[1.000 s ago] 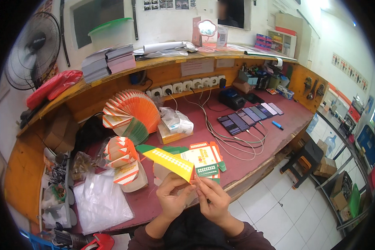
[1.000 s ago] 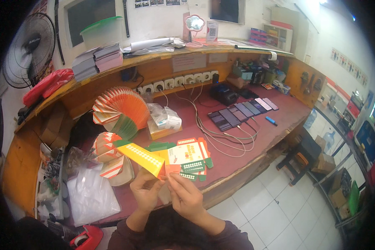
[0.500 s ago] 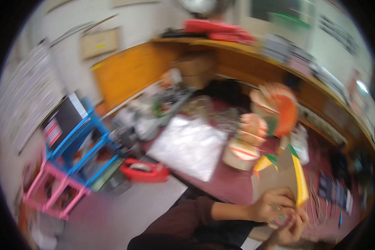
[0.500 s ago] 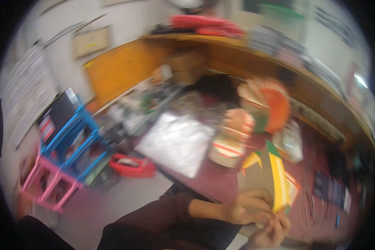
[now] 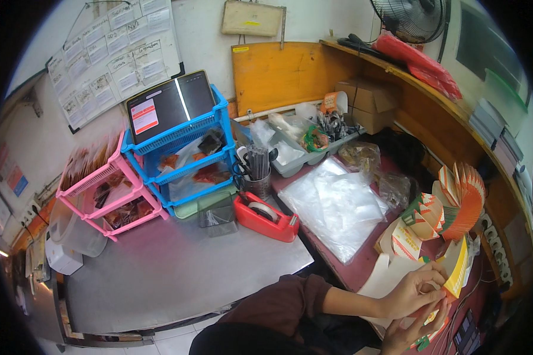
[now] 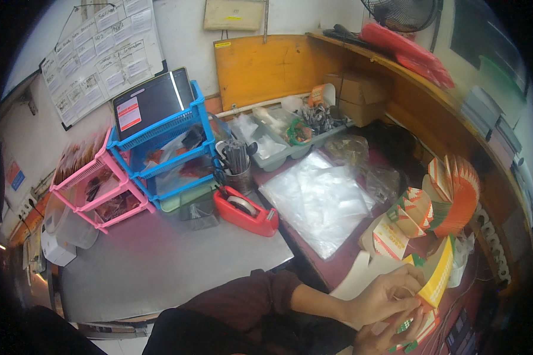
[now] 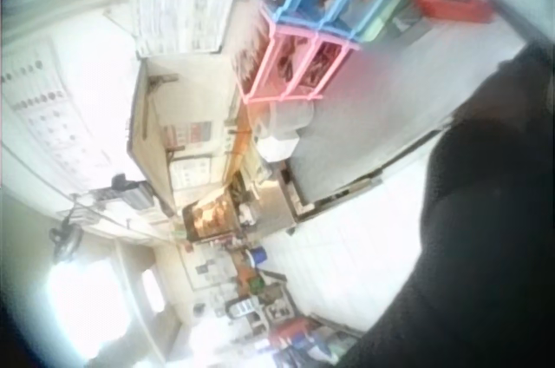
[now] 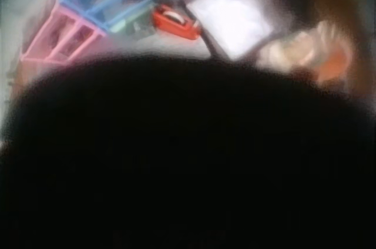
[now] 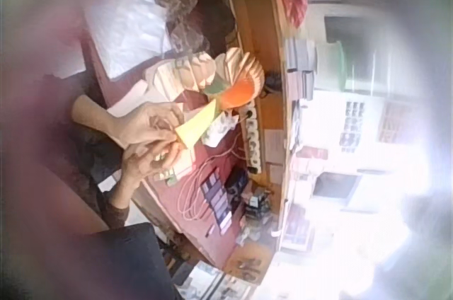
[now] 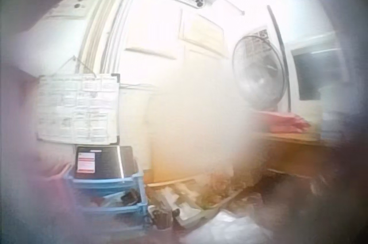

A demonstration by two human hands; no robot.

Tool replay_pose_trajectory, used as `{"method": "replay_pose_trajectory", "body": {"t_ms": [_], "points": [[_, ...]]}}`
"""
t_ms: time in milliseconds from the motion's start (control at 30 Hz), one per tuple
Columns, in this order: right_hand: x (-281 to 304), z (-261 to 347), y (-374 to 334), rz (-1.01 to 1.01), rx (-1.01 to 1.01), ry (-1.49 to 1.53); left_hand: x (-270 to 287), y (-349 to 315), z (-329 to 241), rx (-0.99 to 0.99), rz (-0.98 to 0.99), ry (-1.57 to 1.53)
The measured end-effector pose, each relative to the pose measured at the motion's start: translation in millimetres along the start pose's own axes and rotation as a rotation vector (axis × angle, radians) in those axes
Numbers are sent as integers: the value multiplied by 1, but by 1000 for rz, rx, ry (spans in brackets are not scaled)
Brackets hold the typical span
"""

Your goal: The person folds and assembles flat paper takeout boxes into finished containers. They pick up each flat piece, fold the sides and tabs, and secure the box shape, then place the completed box into a stack on the table.

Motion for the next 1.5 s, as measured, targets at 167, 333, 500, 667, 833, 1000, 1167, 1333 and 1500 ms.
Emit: {"method": "replay_pose_trajectory", "body": {"t_ms": [167,333,500,667,833,1000,1167,1333,1500], "points": [[36,-28,-5,-352,-93,67,17,6,35,233,-106,-388],[44,-63,-21,-165,-166,101,11,11,37,200,-74,-86],[46,-68,-40,-150,-270,106,11,7,25,85,-86,211],[37,-74,-55,-228,-402,180,-18,4,20,-34,82,315],[62,-78,-59,-362,-385,194,-50,-6,45,39,259,186],[75,-94,-64,-361,-544,456,-57,-11,45,-107,351,212],[72,-83,-65,-324,-484,452,-64,-22,41,-214,373,225],[54,-93,-66,-173,-508,327,-70,-19,42,-172,317,161],[47,-97,-68,-81,-484,176,-51,-2,44,-143,159,325]]}}
Point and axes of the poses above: each hand's wrist, its own y-axis towards the middle knuckle, its own x-axis out of the back of the hand, z = x × y, the point moved 10 cm from there along y, towards the middle knuckle, and after that the axes turned 10 degrees about y, right-handed, at the moved point
